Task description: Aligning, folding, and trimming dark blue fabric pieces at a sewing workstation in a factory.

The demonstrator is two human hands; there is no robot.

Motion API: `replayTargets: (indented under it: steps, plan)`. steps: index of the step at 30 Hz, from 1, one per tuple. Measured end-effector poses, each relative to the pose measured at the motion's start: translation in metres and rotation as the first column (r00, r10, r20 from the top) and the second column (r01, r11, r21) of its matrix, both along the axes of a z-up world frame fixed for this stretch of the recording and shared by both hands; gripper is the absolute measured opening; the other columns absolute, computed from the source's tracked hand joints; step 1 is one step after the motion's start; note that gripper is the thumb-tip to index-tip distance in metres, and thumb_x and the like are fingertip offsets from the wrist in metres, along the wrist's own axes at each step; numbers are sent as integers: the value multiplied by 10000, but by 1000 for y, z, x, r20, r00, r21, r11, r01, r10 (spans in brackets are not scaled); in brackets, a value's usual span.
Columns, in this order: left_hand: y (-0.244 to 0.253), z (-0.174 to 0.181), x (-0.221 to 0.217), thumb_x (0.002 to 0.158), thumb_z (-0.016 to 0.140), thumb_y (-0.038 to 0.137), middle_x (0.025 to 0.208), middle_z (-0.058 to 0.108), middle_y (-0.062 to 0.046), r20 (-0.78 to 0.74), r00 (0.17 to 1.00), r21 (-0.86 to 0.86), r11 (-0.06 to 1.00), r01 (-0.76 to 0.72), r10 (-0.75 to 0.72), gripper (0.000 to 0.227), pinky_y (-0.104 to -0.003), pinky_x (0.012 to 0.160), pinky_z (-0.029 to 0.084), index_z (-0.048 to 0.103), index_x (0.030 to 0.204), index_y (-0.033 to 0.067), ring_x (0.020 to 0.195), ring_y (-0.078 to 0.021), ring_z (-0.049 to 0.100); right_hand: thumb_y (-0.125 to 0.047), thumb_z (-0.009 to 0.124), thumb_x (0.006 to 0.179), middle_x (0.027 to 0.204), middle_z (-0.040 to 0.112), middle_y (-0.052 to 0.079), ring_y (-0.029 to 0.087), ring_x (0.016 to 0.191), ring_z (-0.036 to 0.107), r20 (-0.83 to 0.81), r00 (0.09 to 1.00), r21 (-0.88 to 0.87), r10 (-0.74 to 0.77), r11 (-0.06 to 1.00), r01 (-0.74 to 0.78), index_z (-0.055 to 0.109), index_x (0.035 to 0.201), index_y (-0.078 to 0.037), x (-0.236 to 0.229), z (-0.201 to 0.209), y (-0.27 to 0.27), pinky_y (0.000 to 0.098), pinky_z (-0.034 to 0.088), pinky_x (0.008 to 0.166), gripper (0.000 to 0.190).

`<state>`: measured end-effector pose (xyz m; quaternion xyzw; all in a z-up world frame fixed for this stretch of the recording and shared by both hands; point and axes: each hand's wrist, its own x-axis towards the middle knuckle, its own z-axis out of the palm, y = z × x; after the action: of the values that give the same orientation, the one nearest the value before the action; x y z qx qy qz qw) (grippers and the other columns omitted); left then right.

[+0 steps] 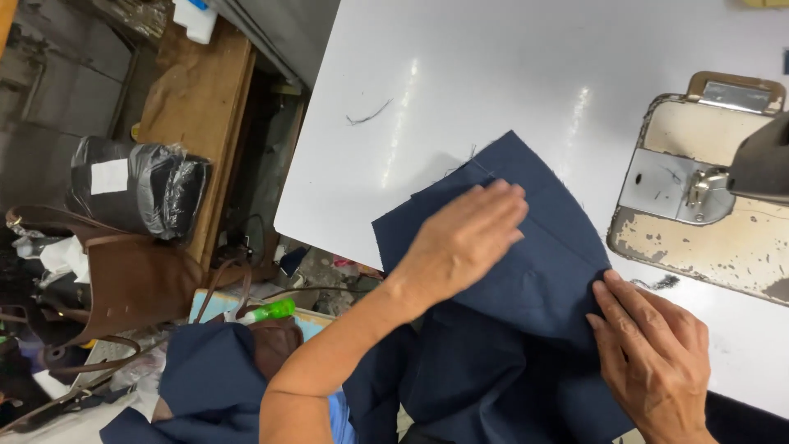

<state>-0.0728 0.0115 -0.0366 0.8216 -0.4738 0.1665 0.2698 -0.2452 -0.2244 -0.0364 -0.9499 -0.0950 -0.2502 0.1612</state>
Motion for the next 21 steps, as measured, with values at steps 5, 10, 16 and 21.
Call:
replayTargets:
  steps: [5, 10, 16, 21]
  plan:
    - [24, 2, 32, 1026, 837, 21, 1337, 722, -172, 67, 989, -23, 991, -129, 130, 253, -419, 1125, 619, 757, 1254, -54, 1270, -312, 724, -54, 832, 1070, 1400, 790, 144, 311, 1161, 734, 17, 1000, 4, 11, 1000, -11, 826, 1294, -13, 4, 0, 1, 408, 541, 1006, 227]
    - [22, 2, 51, 1049, 773, 125, 1195, 699, -72, -130, 964, -65, 968, -241, 232, 131, -375, 797, 634, 773, 1144, 34, 1046, -288, 684, -82, 830, 1075, 1399, 800, 129, 308, 1157, 725, -20, 1000, -18, -18, 1000, 18, 842, 1294, -23, 2, -2, 1, 401, 532, 1033, 226]
    - [25, 26, 78, 948, 852, 288, 1265, 555, -9, -597, 760, 91, 963, -254, 257, 328, -356, 691, 626, 648, 1158, 138, 1088, -259, 769, -71, 818, 1066, 1363, 803, 169, 325, 1151, 732, -23, 1000, 35, -4, 999, 5, 845, 1262, 1, 5, -2, 1, 410, 547, 1031, 210]
    - [23, 32, 93, 902, 876, 260, 1119, 585, 57, -693, 688, 118, 976, -185, 215, 176, -293, 794, 614, 724, 956, 189, 905, -139, 663, -100, 812, 1079, 1351, 815, 146, 320, 1147, 740, -26, 999, -11, -32, 999, 31, 855, 1256, -20, 3, -5, 0, 402, 538, 1033, 199]
